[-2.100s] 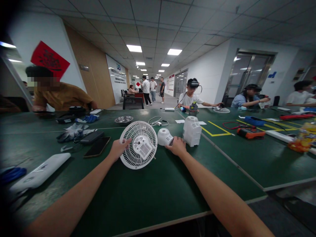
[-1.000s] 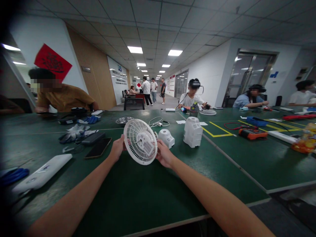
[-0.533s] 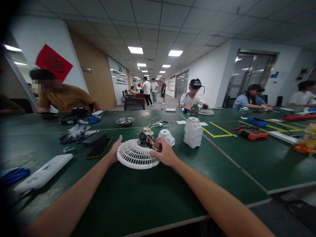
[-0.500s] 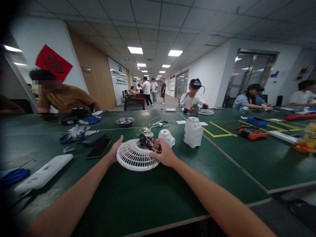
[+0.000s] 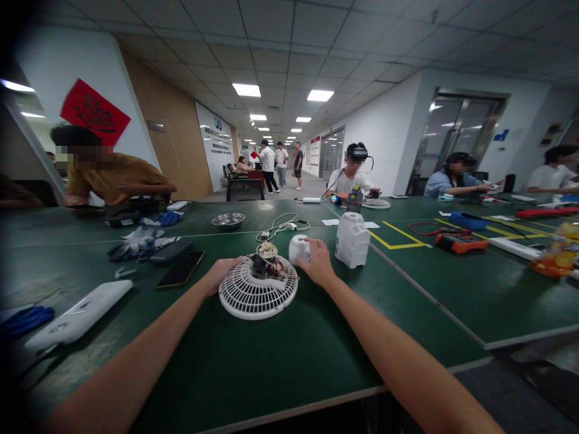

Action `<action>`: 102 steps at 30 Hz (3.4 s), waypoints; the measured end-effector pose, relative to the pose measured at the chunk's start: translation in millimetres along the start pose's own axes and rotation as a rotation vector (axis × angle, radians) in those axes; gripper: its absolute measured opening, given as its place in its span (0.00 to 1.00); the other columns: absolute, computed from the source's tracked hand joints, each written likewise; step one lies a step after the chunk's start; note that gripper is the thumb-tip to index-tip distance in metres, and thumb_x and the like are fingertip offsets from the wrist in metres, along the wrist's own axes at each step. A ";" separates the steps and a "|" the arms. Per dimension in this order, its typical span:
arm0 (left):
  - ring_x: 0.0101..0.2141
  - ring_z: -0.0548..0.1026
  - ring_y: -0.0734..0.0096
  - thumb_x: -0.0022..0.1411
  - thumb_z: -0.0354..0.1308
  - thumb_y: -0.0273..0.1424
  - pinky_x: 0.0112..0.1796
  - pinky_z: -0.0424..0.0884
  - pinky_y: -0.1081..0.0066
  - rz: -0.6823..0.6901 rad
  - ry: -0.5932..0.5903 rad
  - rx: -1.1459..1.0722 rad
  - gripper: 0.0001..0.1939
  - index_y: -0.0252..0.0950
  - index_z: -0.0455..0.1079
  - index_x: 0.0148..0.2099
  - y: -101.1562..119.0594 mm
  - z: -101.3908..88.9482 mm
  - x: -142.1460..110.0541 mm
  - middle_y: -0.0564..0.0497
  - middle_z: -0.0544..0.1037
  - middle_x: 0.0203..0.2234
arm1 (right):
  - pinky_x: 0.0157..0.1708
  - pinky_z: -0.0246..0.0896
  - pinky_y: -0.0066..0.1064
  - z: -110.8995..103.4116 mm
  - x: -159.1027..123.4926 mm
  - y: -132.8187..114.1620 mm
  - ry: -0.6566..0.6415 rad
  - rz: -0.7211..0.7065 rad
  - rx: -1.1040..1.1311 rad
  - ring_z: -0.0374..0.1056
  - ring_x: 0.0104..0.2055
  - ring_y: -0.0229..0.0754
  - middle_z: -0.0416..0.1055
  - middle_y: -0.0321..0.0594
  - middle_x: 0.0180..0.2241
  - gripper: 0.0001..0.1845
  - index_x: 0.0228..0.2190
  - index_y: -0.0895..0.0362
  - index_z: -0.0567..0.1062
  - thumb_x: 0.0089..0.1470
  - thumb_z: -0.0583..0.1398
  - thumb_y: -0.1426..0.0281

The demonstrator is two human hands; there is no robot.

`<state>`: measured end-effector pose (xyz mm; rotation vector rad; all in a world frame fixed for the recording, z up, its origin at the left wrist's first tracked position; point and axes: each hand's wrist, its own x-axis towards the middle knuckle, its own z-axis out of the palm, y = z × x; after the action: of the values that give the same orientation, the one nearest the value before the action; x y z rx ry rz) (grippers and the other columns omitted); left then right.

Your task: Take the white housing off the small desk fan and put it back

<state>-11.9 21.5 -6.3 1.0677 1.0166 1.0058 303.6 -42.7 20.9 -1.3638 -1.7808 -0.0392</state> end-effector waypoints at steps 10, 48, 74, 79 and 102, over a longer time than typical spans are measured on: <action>0.36 0.78 0.60 0.48 0.64 0.48 0.38 0.71 0.66 0.217 0.093 0.363 0.26 0.30 0.77 0.40 3.2 -1.8 -1.5 0.43 0.81 0.35 | 0.39 0.63 0.38 6.2 4.8 17.1 -0.021 0.473 0.331 0.69 0.34 0.44 0.71 0.38 0.36 0.48 0.58 0.53 0.56 0.37 0.69 0.64; 0.44 0.76 0.56 0.56 0.53 0.51 0.46 0.67 0.63 0.331 0.072 0.649 0.27 0.33 0.75 0.46 -6.5 -15.7 18.5 0.44 0.80 0.43 | 0.53 0.60 0.43 -3.0 -19.4 -69.1 -0.221 -0.176 0.375 0.64 0.54 0.49 0.65 0.44 0.54 0.40 0.60 0.51 0.56 0.48 0.65 0.64; 0.46 0.71 0.50 0.54 0.60 0.48 0.46 0.65 0.57 0.705 -0.187 0.989 0.31 0.35 0.69 0.54 32.9 32.9 -44.8 0.40 0.74 0.46 | 0.54 0.58 0.47 -6.7 -16.0 -60.7 -0.223 -0.143 0.372 0.64 0.55 0.53 0.63 0.44 0.58 0.40 0.62 0.50 0.57 0.50 0.63 0.64; 0.46 0.70 0.52 0.55 0.57 0.52 0.47 0.65 0.57 0.738 -0.153 1.075 0.32 0.34 0.69 0.53 31.7 37.2 -43.7 0.40 0.73 0.46 | 0.58 0.53 0.50 -0.4 -14.7 -56.9 -0.233 -0.156 0.309 0.59 0.59 0.53 0.57 0.44 0.63 0.42 0.64 0.49 0.53 0.52 0.62 0.65; 0.45 0.69 0.51 0.52 0.58 0.54 0.47 0.64 0.58 0.738 -0.117 1.134 0.31 0.37 0.74 0.49 29.8 37.5 -41.5 0.42 0.72 0.45 | 0.54 0.59 0.48 -4.6 -16.1 -63.0 -0.291 -0.058 0.441 0.64 0.55 0.52 0.63 0.44 0.58 0.42 0.62 0.50 0.56 0.49 0.65 0.61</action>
<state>11.0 -20.5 35.3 2.5352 1.1179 0.8707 256.6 -82.5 42.0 -1.0349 -1.9207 0.5149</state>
